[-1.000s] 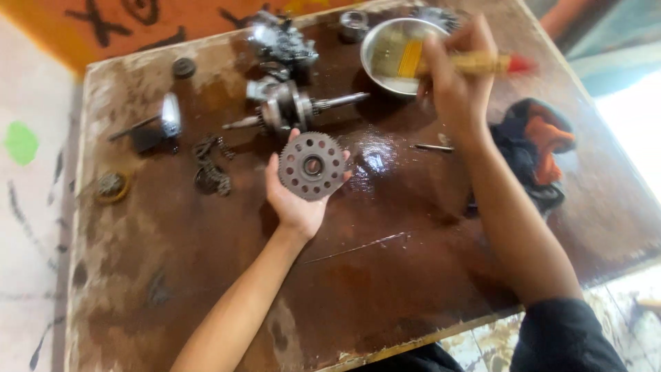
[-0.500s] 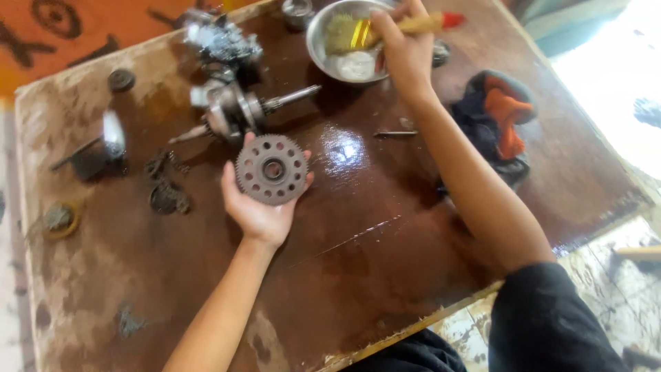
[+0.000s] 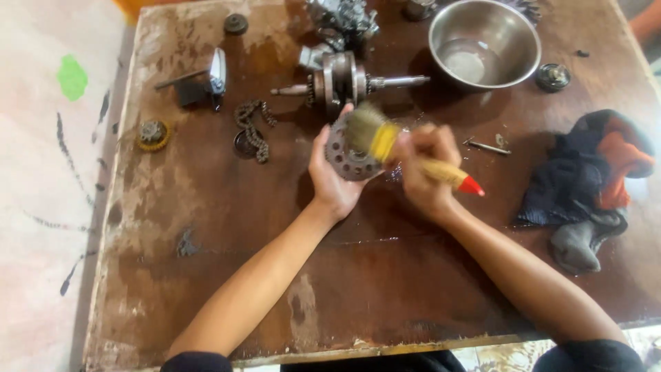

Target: The person cleans various disassembled mechanical parts, including a clutch basket and a sprocket, using a brush and a liquid solvent. They dip the brush into a metal bowl to apply the cleaning solution and scrub the components thoroughly on a wooden workbench.

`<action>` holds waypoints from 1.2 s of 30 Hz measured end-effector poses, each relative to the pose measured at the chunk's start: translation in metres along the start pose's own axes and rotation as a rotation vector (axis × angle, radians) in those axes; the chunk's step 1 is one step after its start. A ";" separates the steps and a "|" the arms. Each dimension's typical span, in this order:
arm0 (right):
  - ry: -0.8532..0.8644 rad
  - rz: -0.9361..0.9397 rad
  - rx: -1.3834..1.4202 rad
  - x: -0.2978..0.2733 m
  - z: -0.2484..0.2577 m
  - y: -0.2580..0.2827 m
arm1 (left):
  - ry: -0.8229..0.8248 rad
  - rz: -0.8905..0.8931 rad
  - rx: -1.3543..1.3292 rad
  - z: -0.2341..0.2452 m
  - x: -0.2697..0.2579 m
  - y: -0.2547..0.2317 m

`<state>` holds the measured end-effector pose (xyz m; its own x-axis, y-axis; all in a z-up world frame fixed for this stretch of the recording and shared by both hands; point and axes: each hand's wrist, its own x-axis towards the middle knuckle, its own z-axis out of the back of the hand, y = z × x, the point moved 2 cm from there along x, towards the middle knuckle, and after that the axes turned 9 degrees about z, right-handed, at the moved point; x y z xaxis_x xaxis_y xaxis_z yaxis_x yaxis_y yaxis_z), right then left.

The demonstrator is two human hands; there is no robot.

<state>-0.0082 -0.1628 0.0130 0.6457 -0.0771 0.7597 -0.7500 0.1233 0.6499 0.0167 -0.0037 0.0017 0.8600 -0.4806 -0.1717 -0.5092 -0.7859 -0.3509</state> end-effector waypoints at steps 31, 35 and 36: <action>0.133 0.142 -0.110 -0.008 0.008 -0.009 | 0.113 -0.170 0.085 0.005 0.004 -0.004; 0.161 0.127 -0.004 -0.001 0.005 0.006 | 0.253 -0.208 0.008 0.009 0.007 -0.004; 0.285 0.350 -0.143 -0.004 0.005 0.009 | 0.463 -0.233 -0.022 0.008 0.008 -0.004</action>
<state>-0.0189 -0.1662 0.0158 0.3862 0.2660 0.8832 -0.9153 0.2297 0.3310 0.0257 -0.0008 -0.0055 0.8482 -0.4096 0.3358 -0.3104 -0.8982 -0.3114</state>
